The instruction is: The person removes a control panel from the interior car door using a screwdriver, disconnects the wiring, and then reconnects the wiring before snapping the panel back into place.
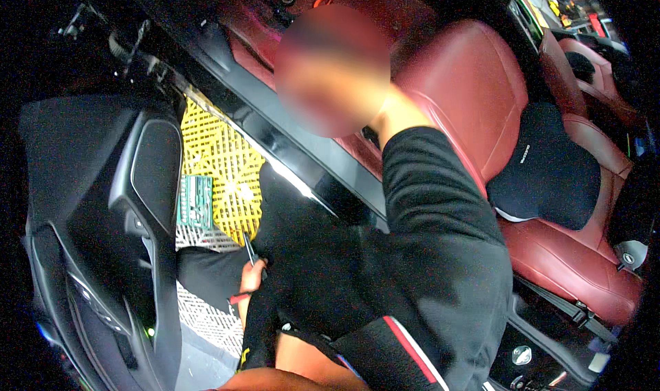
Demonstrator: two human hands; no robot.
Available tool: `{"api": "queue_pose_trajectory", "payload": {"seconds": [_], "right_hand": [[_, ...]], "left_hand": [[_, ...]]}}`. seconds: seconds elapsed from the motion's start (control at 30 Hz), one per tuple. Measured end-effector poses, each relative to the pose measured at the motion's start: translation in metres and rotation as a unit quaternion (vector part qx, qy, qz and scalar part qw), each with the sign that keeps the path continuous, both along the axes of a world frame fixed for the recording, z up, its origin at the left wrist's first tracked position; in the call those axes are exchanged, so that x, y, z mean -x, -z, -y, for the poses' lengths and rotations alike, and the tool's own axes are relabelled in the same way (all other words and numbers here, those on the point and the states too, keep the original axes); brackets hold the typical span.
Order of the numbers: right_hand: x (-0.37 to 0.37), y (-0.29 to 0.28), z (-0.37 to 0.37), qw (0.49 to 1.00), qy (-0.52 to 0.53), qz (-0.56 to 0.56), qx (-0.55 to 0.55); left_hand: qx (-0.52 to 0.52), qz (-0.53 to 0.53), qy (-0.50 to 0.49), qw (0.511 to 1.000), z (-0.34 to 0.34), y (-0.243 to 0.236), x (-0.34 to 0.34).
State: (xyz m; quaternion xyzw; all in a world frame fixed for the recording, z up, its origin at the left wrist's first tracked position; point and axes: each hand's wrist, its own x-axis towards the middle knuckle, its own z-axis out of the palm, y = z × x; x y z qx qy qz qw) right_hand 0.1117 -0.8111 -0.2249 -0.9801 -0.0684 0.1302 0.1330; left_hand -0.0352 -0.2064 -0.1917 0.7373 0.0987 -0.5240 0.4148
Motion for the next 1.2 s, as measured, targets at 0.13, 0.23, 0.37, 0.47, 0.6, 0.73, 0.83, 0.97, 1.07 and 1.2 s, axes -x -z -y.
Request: {"api": "queue_pose_trajectory", "payload": {"seconds": [0.13,0.23,0.37,0.47,0.6,0.73,0.83,0.97,1.07,1.2], "right_hand": [[-0.016,-0.007,-0.02,0.999,-0.03,-0.017,0.017],[-0.022,0.002,-0.008,0.998,-0.028,-0.041,0.042],[-0.031,-0.008,-0.004,0.967,-0.221,0.045,0.115],[-0.031,-0.016,0.008,0.941,-0.292,0.14,0.098],[-0.03,0.004,0.023,0.983,0.002,0.181,0.018],[-0.032,0.034,0.087,0.814,0.513,0.266,-0.048],[-0.033,0.028,0.138,0.446,0.616,0.304,-0.574],[-0.044,0.038,0.169,0.457,0.76,0.247,-0.391],[-0.069,0.048,0.192,0.601,0.716,0.24,-0.26],[-0.11,0.06,0.186,0.71,0.656,0.212,-0.144]], "left_hand": [[-0.007,-0.007,-0.015,1.0,-0.014,0.006,-0.003],[-0.009,-0.054,-0.033,0.998,-0.012,0.027,-0.005],[-0.027,-0.079,0.006,0.997,-0.006,0.026,-0.018],[-0.035,-0.078,-0.03,0.996,0.004,0.019,-0.021],[-0.004,-0.077,-0.015,0.997,-0.006,0.031,-0.02],[-0.034,-0.08,0.026,0.996,-0.001,0.031,-0.026],[-0.006,-0.057,-0.003,0.998,-0.004,0.037,-0.017],[-0.044,-0.057,0.022,0.997,0.009,0.015,-0.028],[-0.049,-0.082,-0.02,0.995,0.017,0.014,-0.027],[-0.037,-0.089,-0.033,0.995,0.011,0.022,-0.02]]}}
